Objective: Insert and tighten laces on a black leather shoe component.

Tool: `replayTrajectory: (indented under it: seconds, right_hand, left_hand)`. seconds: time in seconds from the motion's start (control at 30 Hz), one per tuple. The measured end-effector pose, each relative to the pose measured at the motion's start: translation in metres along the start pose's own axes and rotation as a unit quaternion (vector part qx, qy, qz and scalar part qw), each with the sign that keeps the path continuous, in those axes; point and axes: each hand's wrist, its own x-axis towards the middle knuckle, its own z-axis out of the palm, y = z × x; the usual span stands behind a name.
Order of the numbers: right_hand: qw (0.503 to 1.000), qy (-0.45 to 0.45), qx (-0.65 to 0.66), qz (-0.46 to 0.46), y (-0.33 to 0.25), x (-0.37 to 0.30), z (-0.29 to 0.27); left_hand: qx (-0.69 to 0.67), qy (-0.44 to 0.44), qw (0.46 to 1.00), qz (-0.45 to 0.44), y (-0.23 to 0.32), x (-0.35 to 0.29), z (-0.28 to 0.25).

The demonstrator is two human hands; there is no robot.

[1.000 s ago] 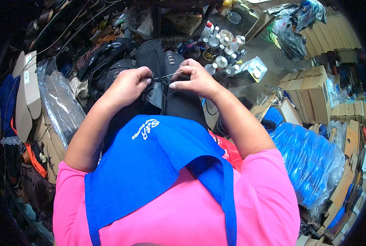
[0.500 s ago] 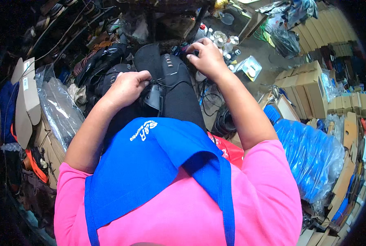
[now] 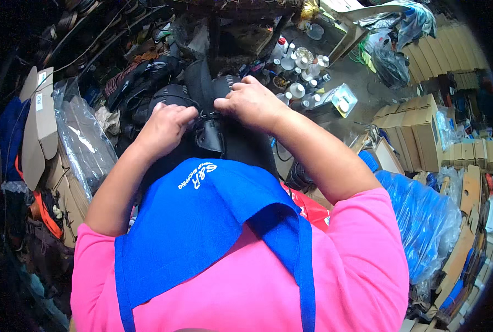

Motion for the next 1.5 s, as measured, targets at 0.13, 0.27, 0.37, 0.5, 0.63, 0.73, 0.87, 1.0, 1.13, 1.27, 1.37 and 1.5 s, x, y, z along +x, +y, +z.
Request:
replayTrajectory:
  seconds: [0.13,0.27,0.37,0.5,0.63,0.73,0.87,1.0,1.13,1.27,1.37,1.5]
  right_hand:
    - [0.998,0.0,0.006,0.067,0.033,-0.034,0.012]
    - [0.979,0.02,0.038,0.199,0.061,-0.083,0.002]
    - [0.834,0.128,0.415,0.341,0.067,-0.087,-0.012]
    - [0.586,0.277,0.725,0.234,0.05,-0.04,-0.024]
    - [0.43,0.283,0.852,0.094,0.003,0.002,-0.033]
    - [0.61,0.086,0.78,0.112,-0.006,-0.021,-0.039]
    - [0.916,-0.035,0.312,0.251,0.017,-0.089,-0.013]
    - [0.831,0.056,0.187,0.521,0.107,-0.266,0.013]
    - [0.7,-0.071,-0.043,0.709,0.136,-0.444,0.009]
    - [0.785,-0.084,0.129,0.6,0.113,-0.356,0.047]
    - [0.819,-0.035,0.358,0.446,0.043,-0.166,0.027]
    - [0.785,0.022,0.558,0.268,-0.006,-0.065,0.02]
  left_hand:
    - [0.063,0.004,0.996,-0.054,-0.023,-0.04,-0.019]
    - [0.062,0.13,0.978,-0.149,-0.081,-0.12,-0.033]
    - [-0.244,0.208,0.906,-0.276,-0.094,-0.143,-0.063]
    - [-0.641,0.309,0.703,0.003,-0.057,-0.095,-0.103]
    - [-0.75,0.19,0.631,0.058,0.011,-0.05,-0.119]
    - [-0.549,0.028,0.829,-0.099,-0.012,-0.076,-0.118]
    - [0.028,0.067,0.988,-0.138,-0.061,-0.111,-0.119]
    - [0.265,0.205,0.873,-0.355,-0.199,-0.254,-0.251]
    - [0.392,0.195,0.752,-0.493,-0.247,-0.329,-0.31]
    - [0.126,0.216,0.871,-0.423,-0.179,-0.188,-0.179]
    - [-0.051,0.183,0.971,-0.145,-0.072,-0.085,-0.077]
    - [-0.155,0.055,0.984,-0.066,-0.002,-0.024,-0.033]
